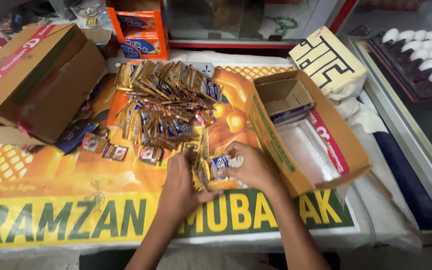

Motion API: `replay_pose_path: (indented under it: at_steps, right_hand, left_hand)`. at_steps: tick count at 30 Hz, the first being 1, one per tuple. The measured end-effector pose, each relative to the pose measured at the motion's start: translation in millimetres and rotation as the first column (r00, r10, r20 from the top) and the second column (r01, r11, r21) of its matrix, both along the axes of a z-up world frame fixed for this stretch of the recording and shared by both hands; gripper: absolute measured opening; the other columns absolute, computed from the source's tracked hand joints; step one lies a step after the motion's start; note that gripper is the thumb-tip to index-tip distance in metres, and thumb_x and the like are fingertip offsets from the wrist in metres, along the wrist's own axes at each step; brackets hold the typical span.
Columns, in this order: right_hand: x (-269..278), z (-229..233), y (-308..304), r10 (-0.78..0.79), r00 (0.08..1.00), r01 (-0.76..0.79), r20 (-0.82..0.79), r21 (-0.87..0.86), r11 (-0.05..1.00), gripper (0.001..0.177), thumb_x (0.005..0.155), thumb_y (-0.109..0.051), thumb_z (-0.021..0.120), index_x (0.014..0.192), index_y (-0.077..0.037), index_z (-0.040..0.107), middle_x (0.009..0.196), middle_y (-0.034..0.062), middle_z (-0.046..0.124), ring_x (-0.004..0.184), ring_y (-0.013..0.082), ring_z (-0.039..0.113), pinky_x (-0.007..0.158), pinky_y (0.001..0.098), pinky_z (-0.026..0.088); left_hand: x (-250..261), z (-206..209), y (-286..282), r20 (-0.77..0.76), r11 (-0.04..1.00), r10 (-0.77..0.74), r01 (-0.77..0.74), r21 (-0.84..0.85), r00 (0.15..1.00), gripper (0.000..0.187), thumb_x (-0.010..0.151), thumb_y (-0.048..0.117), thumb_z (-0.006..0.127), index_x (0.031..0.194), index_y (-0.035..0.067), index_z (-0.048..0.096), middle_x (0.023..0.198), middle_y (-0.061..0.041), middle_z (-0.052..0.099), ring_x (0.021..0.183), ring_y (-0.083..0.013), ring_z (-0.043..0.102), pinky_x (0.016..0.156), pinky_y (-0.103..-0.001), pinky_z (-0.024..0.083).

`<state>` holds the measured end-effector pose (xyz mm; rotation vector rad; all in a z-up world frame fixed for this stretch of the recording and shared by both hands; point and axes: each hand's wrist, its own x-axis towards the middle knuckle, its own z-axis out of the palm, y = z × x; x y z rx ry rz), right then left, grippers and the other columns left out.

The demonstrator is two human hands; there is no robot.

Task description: The person wipes individual gold and blue snack packets with a white cloth on a table covered with a 'RAMZAN MUBARAK' banner. They pick up packets from a pile, wipe them, and place them into a cardboard box. The process is repeated for multiple packets throughout the clip.

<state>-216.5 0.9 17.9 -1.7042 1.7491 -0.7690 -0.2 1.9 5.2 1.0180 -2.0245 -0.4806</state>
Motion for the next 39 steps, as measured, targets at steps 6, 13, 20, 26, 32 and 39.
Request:
replay_pose_path:
  at_steps: [6, 13, 20, 26, 32, 39]
  right_hand:
    - [-7, -22, -9, 0.059, 0.853, -0.097, 0.518, 0.047, 0.994, 0.028, 0.074, -0.011, 0.089, 0.096, -0.004, 0.074, 0.086, -0.0016, 0.074, 0.081, 0.0099, 0.069, 0.073, 0.0266, 0.056]
    - [-8, -25, 10, -0.051, 0.692, -0.009, 0.721, 0.079, 0.997, 0.022, 0.084, -0.020, 0.083, 0.094, -0.002, 0.076, 0.074, 0.0005, 0.071, 0.061, 0.0073, 0.064, 0.054, 0.0231, 0.050]
    - [23, -22, 15, -0.203, 0.644, 0.200, 0.737, 0.094, 0.975, 0.024, 0.087, -0.024, 0.080, 0.095, -0.002, 0.075, 0.074, 0.0004, 0.070, 0.060, 0.0073, 0.063, 0.053, 0.0237, 0.051]
    - [11, -27, 18, 0.020, 0.899, 0.148, 0.437, -0.347, 0.926, 0.020, 0.091, -0.019, 0.078, 0.101, -0.001, 0.077, 0.087, 0.0004, 0.076, 0.080, 0.0097, 0.069, 0.072, 0.0250, 0.054]
    - [8, -3, 41, -0.160, 0.987, 0.134, 0.004, -0.571, 0.810, 0.018, 0.081, -0.003, 0.080, 0.098, -0.011, 0.083, 0.098, 0.0103, 0.065, 0.094, 0.0239, 0.067, 0.081, 0.0327, 0.054]
    - [16, 35, 60, -0.235, 0.943, 0.122, -0.238, -0.410, 0.904, 0.035, 0.076, 0.005, 0.073, 0.103, -0.014, 0.081, 0.109, 0.0072, 0.063, 0.103, 0.0251, 0.067, 0.089, 0.0379, 0.056]
  left_hand:
    - [-3, 5, -6, 0.004, 0.991, 0.034, -0.034, 0.126, 0.999, 0.122, 0.047, 0.040, 0.100, 0.139, -0.009, 0.035, 0.124, -0.023, 0.056, 0.116, -0.0406, 0.055, 0.097, -0.046, 0.047]
    - [0, -9, 1, -0.052, 1.000, 0.004, -0.003, 0.020, 0.999, 0.129, 0.049, 0.036, 0.099, 0.146, -0.010, 0.028, 0.126, -0.024, 0.056, 0.117, -0.0406, 0.054, 0.100, -0.045, 0.048]
    - [3, -6, 5, -0.129, 0.999, -0.020, 0.015, -0.037, 0.992, 0.120, 0.053, 0.037, 0.099, 0.145, -0.006, 0.035, 0.123, -0.025, 0.056, 0.114, -0.0404, 0.055, 0.098, -0.045, 0.048]
    - [4, 0, 3, 0.071, 1.000, -0.017, 0.015, 0.027, 0.997, 0.068, 0.081, 0.042, 0.079, 0.125, -0.002, 0.050, 0.108, -0.020, 0.062, 0.105, -0.0384, 0.057, 0.094, -0.048, 0.046]
    - [4, 5, 4, 0.007, 0.998, -0.062, 0.062, 0.028, 0.998, 0.039, 0.103, 0.029, 0.051, 0.128, 0.000, 0.058, 0.108, -0.017, 0.065, 0.107, -0.0377, 0.057, 0.096, -0.048, 0.043]
    - [2, 5, 3, 0.126, 1.000, -0.023, 0.023, 0.004, 0.992, 0.035, 0.095, 0.035, 0.065, 0.114, 0.005, 0.066, 0.109, -0.014, 0.062, 0.107, -0.0354, 0.055, 0.096, -0.046, 0.044]
